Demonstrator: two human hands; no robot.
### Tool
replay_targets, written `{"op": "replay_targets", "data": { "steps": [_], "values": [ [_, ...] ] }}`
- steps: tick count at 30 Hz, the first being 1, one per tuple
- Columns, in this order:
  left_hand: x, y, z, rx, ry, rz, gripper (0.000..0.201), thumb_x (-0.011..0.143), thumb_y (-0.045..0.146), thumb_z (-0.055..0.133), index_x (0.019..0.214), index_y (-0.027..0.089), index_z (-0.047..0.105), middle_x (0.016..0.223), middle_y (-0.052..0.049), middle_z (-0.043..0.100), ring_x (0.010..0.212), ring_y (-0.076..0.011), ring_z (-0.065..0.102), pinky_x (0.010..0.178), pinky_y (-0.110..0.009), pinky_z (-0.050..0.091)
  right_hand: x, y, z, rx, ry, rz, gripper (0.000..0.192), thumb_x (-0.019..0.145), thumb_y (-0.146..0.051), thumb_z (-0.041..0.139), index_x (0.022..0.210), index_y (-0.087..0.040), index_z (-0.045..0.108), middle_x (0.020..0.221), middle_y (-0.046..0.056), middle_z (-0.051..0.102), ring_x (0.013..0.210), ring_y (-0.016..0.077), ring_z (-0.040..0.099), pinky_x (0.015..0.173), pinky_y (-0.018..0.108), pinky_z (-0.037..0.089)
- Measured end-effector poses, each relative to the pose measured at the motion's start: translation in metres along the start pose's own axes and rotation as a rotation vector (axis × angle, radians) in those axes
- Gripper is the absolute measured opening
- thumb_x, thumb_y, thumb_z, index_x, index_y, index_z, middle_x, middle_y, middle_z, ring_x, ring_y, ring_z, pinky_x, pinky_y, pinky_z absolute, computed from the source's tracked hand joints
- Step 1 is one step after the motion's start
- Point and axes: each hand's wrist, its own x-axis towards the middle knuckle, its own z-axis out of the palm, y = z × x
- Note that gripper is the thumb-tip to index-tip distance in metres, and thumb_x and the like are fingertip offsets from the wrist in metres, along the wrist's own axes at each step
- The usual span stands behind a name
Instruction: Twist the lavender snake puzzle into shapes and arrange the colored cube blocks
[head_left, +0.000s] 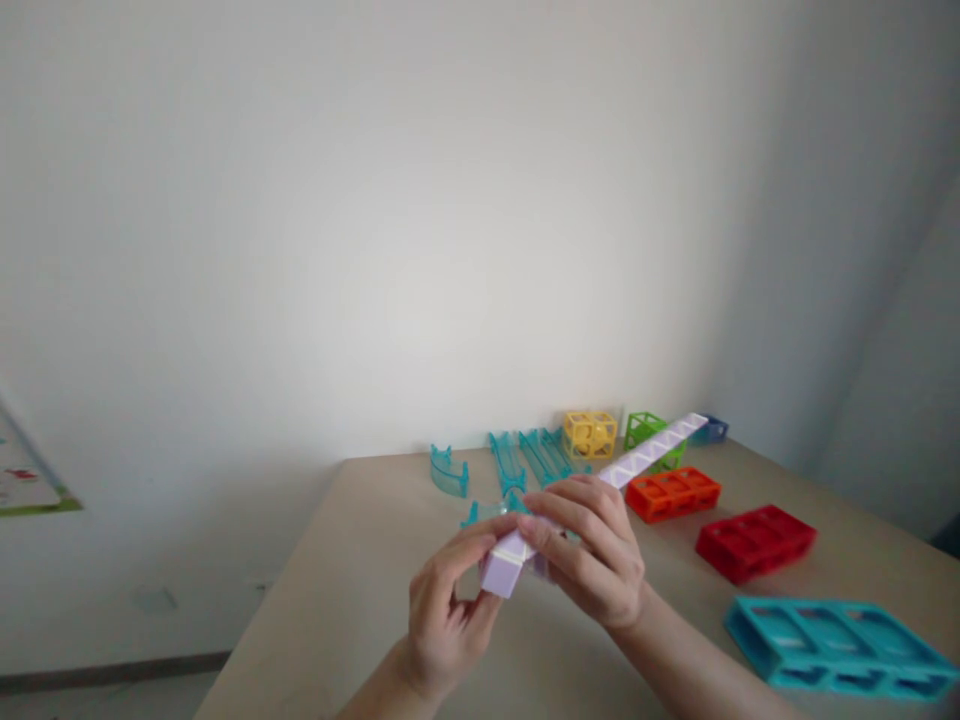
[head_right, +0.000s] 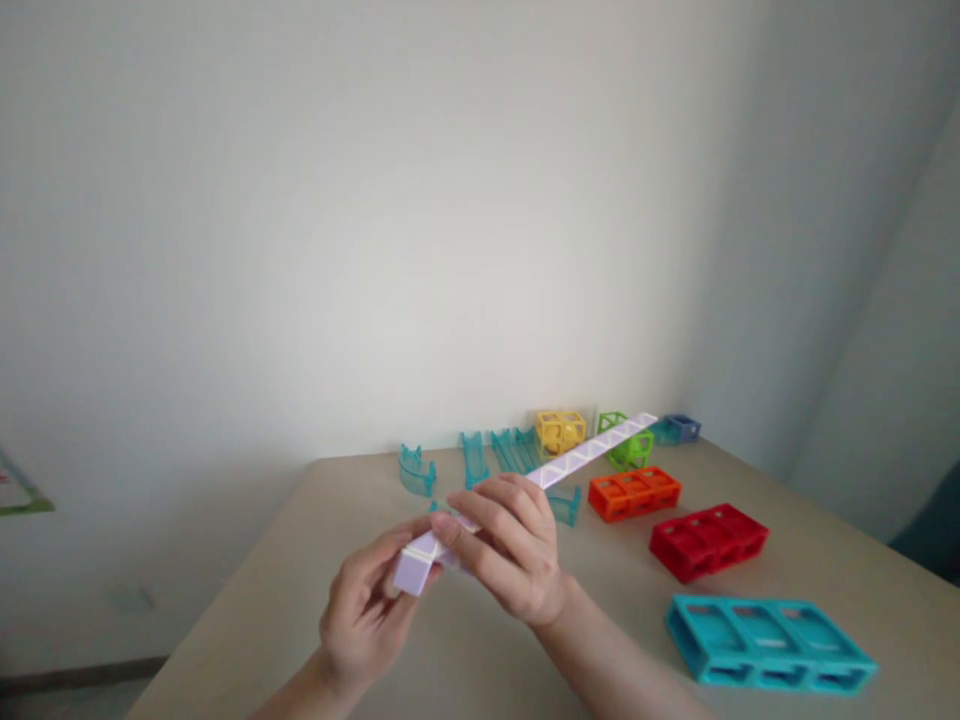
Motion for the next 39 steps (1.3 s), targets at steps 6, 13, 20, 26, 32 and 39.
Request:
{"op": "replay_targets", "data": {
  "steps": [6, 13, 20, 26, 32, 39],
  "values": [
    [0.018, 0.008, 0.002, -0.216, 0.323, -0.329, 0.035, 0.077, 0.007, 0.069, 0.108, 0.021, 0.059, 0.105, -0.009, 0.071, 0.095, -0.0198, 0.070, 0.082, -0.027, 0.057, 0.004, 0.007, 0.006, -0.044, -0.162, 0.112, 0.050, 0.088, -0.006, 0.050, 0.134, -0.027, 0.051, 0.111, 0.007, 0.068, 0.099, 0.0212, 0.059, 0.087, 0.040, 0.045],
    [0.034, -0.002, -0.007, -0.479, 0.289, -0.658, 0.039, 0.080, 0.022, 0.070, 0.118, 0.015, 0.062, 0.108, -0.012, 0.070, 0.098, -0.0221, 0.066, 0.084, -0.029, 0.052, 0.025, -0.004, 0.014, -0.003, -0.359, 0.250, 0.044, 0.093, -0.017, 0.051, 0.137, -0.018, 0.046, 0.115, 0.011, 0.065, 0.090, 0.0230, 0.059, 0.076, 0.036, 0.047],
    [0.041, -0.009, -0.015, -0.388, 0.375, -0.599, 0.037, 0.077, 0.024, 0.072, 0.113, 0.015, 0.067, 0.103, -0.009, 0.072, 0.093, -0.0205, 0.067, 0.081, -0.027, 0.052, 0.047, -0.030, 0.028, 0.125, -0.417, 0.463, 0.043, 0.096, -0.018, 0.039, 0.139, -0.015, 0.040, 0.114, 0.014, 0.061, 0.098, 0.0249, 0.058, 0.081, 0.035, 0.049],
    [0.042, -0.011, -0.016, -0.213, 0.482, -0.564, 0.041, 0.074, 0.027, 0.075, 0.113, 0.017, 0.067, 0.107, -0.008, 0.072, 0.094, -0.0208, 0.069, 0.086, -0.029, 0.053, 0.061, -0.042, 0.023, 0.401, -0.477, 0.632, 0.034, 0.099, -0.024, 0.036, 0.129, -0.017, 0.049, 0.093, 0.009, 0.063, 0.080, 0.0199, 0.059, 0.072, 0.030, 0.047],
    [0.039, -0.002, -0.015, -0.129, 0.439, -0.550, 0.043, 0.076, 0.031, 0.073, 0.115, 0.016, 0.068, 0.116, -0.012, 0.069, 0.105, -0.0268, 0.066, 0.093, -0.036, 0.053, 0.054, -0.028, 0.034, 0.829, -0.430, 0.876, 0.037, 0.098, -0.040, 0.041, 0.122, -0.018, 0.060, 0.075, 0.001, 0.059, 0.066, 0.0146, 0.050, 0.060, 0.024, 0.040],
    [0.032, -0.009, -0.016, -0.090, 0.265, -0.443, 0.046, 0.086, 0.025, 0.062, 0.131, 0.023, 0.056, 0.135, -0.012, 0.056, 0.126, -0.0241, 0.051, 0.106, -0.035, 0.041, 0.044, -0.034, 0.049, 1.279, -0.208, 1.264, 0.039, 0.084, -0.051, 0.062, 0.102, -0.017, 0.070, 0.069, 0.001, 0.062, 0.065, 0.0161, 0.055, 0.061, 0.024, 0.042]
  ]
}}
